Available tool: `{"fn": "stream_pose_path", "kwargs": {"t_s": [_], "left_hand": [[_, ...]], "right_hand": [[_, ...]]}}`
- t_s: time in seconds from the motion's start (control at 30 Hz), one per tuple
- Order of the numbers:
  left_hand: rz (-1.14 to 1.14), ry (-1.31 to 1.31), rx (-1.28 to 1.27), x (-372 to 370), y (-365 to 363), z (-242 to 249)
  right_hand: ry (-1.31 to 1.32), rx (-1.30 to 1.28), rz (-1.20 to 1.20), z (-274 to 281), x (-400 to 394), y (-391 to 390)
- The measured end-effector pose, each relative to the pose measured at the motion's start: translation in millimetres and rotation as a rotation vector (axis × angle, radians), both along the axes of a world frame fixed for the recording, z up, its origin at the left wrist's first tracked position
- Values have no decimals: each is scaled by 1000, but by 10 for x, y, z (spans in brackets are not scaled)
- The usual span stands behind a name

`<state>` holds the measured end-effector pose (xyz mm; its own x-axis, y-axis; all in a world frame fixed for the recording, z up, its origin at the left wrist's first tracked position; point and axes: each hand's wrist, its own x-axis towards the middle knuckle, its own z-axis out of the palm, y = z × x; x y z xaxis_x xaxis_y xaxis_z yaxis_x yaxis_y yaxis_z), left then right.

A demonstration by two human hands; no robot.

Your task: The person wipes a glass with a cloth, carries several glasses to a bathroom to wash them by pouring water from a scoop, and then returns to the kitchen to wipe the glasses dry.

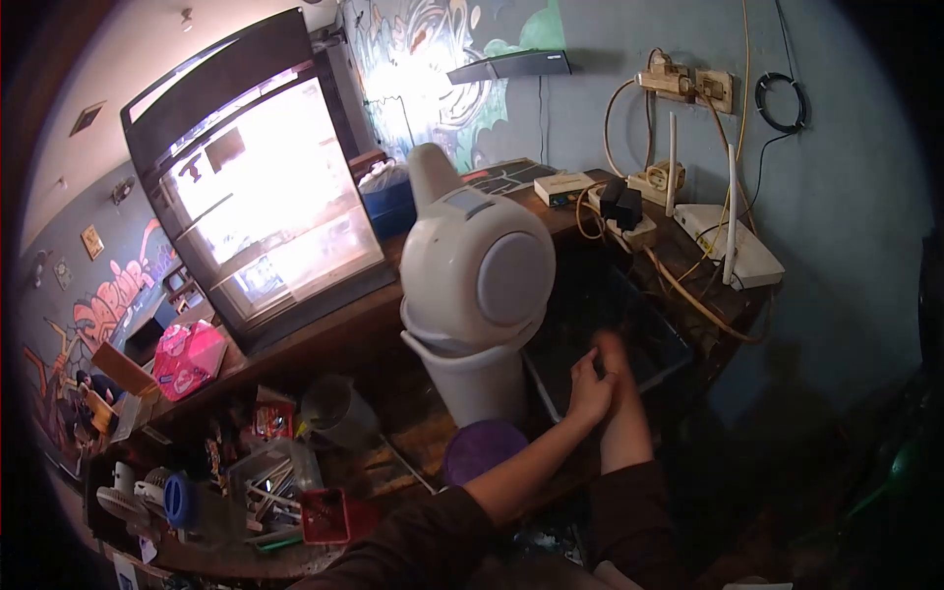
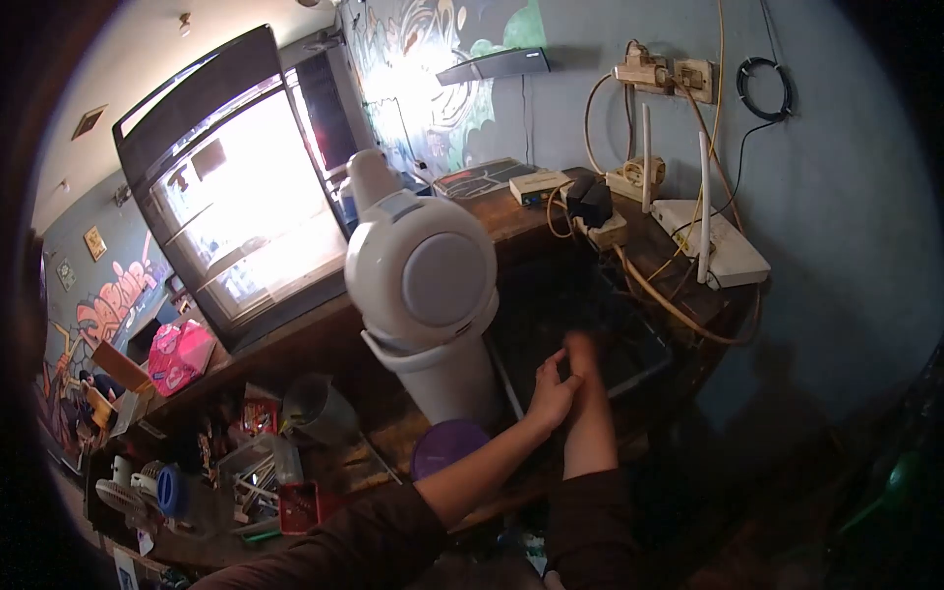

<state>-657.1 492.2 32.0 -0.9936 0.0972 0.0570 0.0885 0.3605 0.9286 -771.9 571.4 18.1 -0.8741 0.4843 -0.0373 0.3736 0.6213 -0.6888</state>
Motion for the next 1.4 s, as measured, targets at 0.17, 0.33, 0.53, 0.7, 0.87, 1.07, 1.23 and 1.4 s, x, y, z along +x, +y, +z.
{"fn": "stream_pose_path", "kwargs": {"t_s": [0.17, 0.33, 0.53, 0.7, 0.87, 1.07, 1.23, 1.4], "left_hand": [[-68, 177, 503, 699, -281, 156], [-205, 442, 327, 1668, -900, 496], [-322, 556, 284, 2373, -1578, 712], [-1181, -366, 318, 2943, -2140, 339], [-1476, -449, 355, 3860, -2597, -158], [-1371, -1135, 376, 5240, -2532, -319], [-1826, -1523, 129, 6559, -2698, -262], [-2311, -1414, -51, 7875, -2971, -278]], "right_hand": [[275, 6, -114, 377, 938, -344], [1142, -451, -25, 795, 2409, -544], [838, -1055, 303, 980, 3947, -999], [749, -710, 224, 863, 5031, -1587], [475, -87, -353, 587, 6490, -2316], [349, 158, -701, 416, 8125, -3450], [280, 185, -1032, 190, 9103, -4261], [316, 275, -1477, 340, 9991, -5122]]}}
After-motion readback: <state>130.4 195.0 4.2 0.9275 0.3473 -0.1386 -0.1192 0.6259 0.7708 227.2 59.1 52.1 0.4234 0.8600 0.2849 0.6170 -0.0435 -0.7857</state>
